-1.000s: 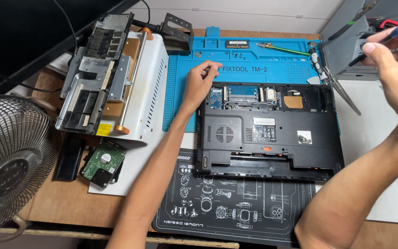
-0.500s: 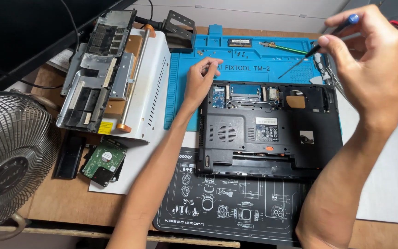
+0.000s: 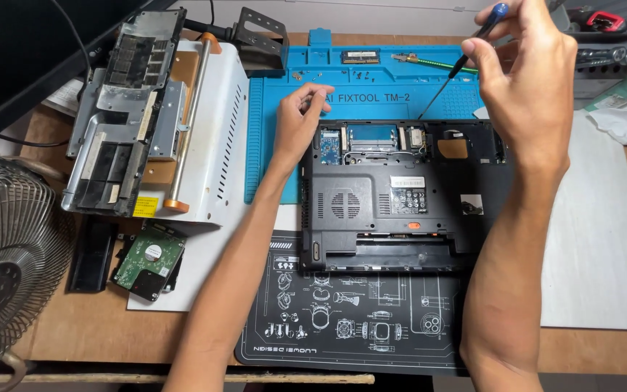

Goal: Disassembling a laptop to remove internal components using a screwdriver and manual manipulation.

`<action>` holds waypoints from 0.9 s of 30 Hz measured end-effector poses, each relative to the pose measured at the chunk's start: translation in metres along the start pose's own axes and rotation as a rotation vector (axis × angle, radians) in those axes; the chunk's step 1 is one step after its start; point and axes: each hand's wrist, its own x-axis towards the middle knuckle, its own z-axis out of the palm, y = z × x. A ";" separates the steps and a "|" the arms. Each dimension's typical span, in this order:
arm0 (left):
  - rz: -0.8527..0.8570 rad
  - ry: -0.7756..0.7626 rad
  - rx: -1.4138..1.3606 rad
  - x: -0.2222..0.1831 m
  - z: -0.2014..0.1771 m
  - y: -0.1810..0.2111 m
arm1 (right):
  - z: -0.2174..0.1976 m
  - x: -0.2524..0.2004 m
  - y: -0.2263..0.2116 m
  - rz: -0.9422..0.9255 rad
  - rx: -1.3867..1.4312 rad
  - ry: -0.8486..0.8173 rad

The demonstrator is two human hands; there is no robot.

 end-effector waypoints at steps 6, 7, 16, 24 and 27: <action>-0.013 -0.011 0.007 0.000 0.000 0.001 | -0.007 -0.004 0.009 0.070 0.013 -0.033; -0.012 -0.012 0.007 0.000 0.000 0.001 | -0.007 -0.004 0.010 0.071 0.013 -0.032; -0.046 -0.015 0.003 -0.001 0.001 0.003 | -0.007 -0.004 0.009 0.074 0.011 -0.045; -0.017 -0.005 -0.008 -0.001 0.000 0.001 | -0.010 -0.005 0.006 0.161 0.019 -0.082; -0.018 -0.003 -0.011 -0.002 -0.001 0.005 | -0.011 -0.004 0.002 0.152 0.022 -0.109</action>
